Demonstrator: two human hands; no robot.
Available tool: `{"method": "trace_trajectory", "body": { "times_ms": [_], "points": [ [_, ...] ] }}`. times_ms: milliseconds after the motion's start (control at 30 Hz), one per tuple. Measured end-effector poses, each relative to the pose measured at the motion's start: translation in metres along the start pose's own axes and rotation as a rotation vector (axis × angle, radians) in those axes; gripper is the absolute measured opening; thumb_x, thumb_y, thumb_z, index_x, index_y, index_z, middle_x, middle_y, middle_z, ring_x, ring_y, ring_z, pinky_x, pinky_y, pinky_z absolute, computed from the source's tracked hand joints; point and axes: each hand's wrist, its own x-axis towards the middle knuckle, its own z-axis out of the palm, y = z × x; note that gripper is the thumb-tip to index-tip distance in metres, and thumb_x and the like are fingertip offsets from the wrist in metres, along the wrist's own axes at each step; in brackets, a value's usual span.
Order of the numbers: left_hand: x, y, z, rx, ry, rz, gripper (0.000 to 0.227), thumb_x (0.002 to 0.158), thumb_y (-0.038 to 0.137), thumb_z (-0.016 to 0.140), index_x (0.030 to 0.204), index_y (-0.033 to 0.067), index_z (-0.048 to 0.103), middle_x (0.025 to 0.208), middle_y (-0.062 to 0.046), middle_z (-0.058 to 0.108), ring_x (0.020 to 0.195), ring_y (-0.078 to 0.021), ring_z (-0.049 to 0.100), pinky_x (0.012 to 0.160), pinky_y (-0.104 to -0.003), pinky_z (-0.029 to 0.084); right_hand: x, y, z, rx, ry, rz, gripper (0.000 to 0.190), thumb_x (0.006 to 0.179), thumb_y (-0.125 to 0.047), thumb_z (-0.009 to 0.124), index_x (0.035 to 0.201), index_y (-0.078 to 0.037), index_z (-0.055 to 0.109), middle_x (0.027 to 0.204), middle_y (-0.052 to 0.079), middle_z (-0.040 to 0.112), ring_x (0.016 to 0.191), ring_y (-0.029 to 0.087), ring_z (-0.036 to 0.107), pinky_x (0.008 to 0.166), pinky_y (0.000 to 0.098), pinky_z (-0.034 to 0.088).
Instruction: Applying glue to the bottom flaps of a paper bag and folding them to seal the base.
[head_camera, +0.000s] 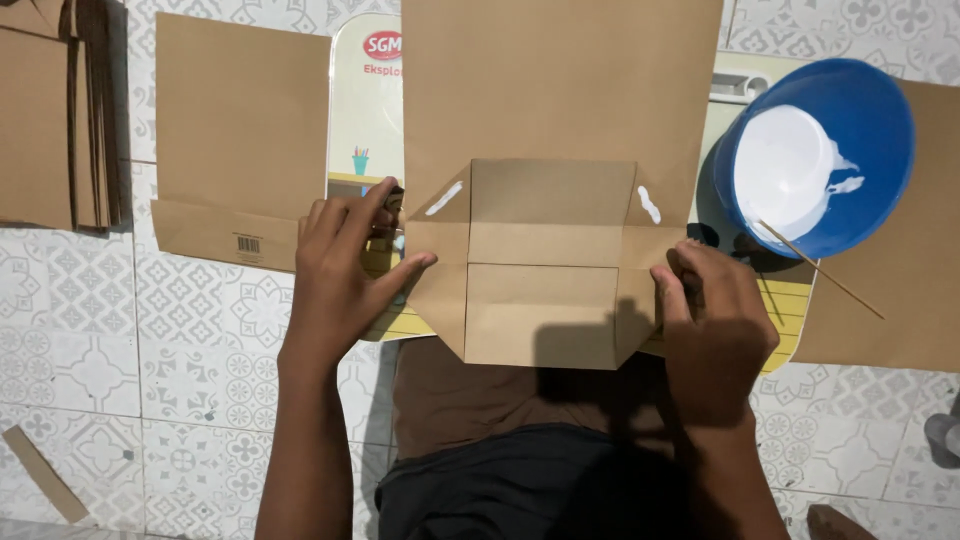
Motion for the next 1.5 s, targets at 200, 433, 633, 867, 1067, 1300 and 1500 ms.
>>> {"method": "trace_trajectory", "body": {
  "times_ms": [200,433,633,867,1067,1300,1500],
  "points": [
    [0.011,0.0,-0.006,0.039,-0.063,-0.013,0.061,0.083,0.022,0.086,0.137,0.002,0.066,0.094,-0.004,0.063,0.089,-0.0209,0.054,0.085,-0.035,0.041,0.011,-0.006,0.002,-0.011,0.007,-0.094,0.04,0.085,0.008,0.088,0.122,0.013,0.073,0.112,0.023,0.074,0.082,0.026,0.068,0.073,0.0353,0.057],
    [0.019,-0.008,-0.008,0.012,-0.113,0.024,0.049,0.079,0.022,0.088,0.124,0.0091,0.074,0.095,-0.001,0.061,0.09,-0.0207,0.054,0.091,-0.038,0.042,0.029,-0.004,-0.004,-0.011,-0.097,-0.203,0.058,0.083,0.011,0.084,0.136,0.019,0.064,0.123,0.029,0.068,0.074,0.024,0.063,0.063,0.0329,0.055],
    [0.021,-0.013,-0.008,-0.036,-0.086,0.072,0.046,0.076,0.022,0.09,0.118,0.0073,0.076,0.093,-0.003,0.059,0.089,-0.0218,0.05,0.089,-0.038,0.043,0.036,-0.011,-0.007,-0.137,-0.196,-0.336,0.057,0.091,0.001,0.078,0.141,0.019,0.059,0.122,0.028,0.069,0.101,0.037,0.066,0.089,0.0429,0.056],
    [0.02,-0.008,-0.009,-0.015,-0.091,0.077,0.042,0.079,0.027,0.088,0.114,0.0067,0.075,0.096,-0.002,0.062,0.088,-0.0204,0.052,0.087,-0.037,0.04,0.036,-0.017,-0.007,-0.225,-0.178,-0.34,0.057,0.084,0.006,0.082,0.138,0.016,0.066,0.111,0.022,0.069,0.091,0.03,0.067,0.08,0.0376,0.059],
    [0.014,-0.002,-0.01,0.039,-0.062,0.085,0.036,0.084,0.025,0.085,0.113,0.0064,0.074,0.099,-0.003,0.066,0.085,-0.0192,0.058,0.086,-0.036,0.043,0.033,-0.019,-0.008,-0.164,-0.201,-0.27,0.053,0.086,0.008,0.081,0.137,0.014,0.066,0.114,0.026,0.069,0.096,0.035,0.069,0.082,0.0419,0.06],
    [0.003,0.003,-0.015,0.159,-0.001,0.186,0.033,0.088,0.016,0.085,0.118,0.005,0.075,0.111,-0.006,0.07,0.092,-0.0206,0.063,0.089,-0.037,0.046,0.019,-0.007,-0.004,-0.059,-0.17,-0.213,0.04,0.086,0.01,0.083,0.124,0.01,0.07,0.122,0.023,0.075,0.103,0.036,0.07,0.09,0.0434,0.058],
    [-0.005,0.012,-0.015,0.245,-0.01,0.218,0.032,0.09,0.013,0.08,0.12,0.0018,0.073,0.119,-0.008,0.066,0.099,-0.0244,0.062,0.09,-0.038,0.045,0.008,-0.001,-0.004,0.016,-0.196,-0.265,0.032,0.092,0.014,0.073,0.124,0.008,0.07,0.13,0.024,0.073,0.117,0.04,0.069,0.101,0.0464,0.056]
  ]
}}
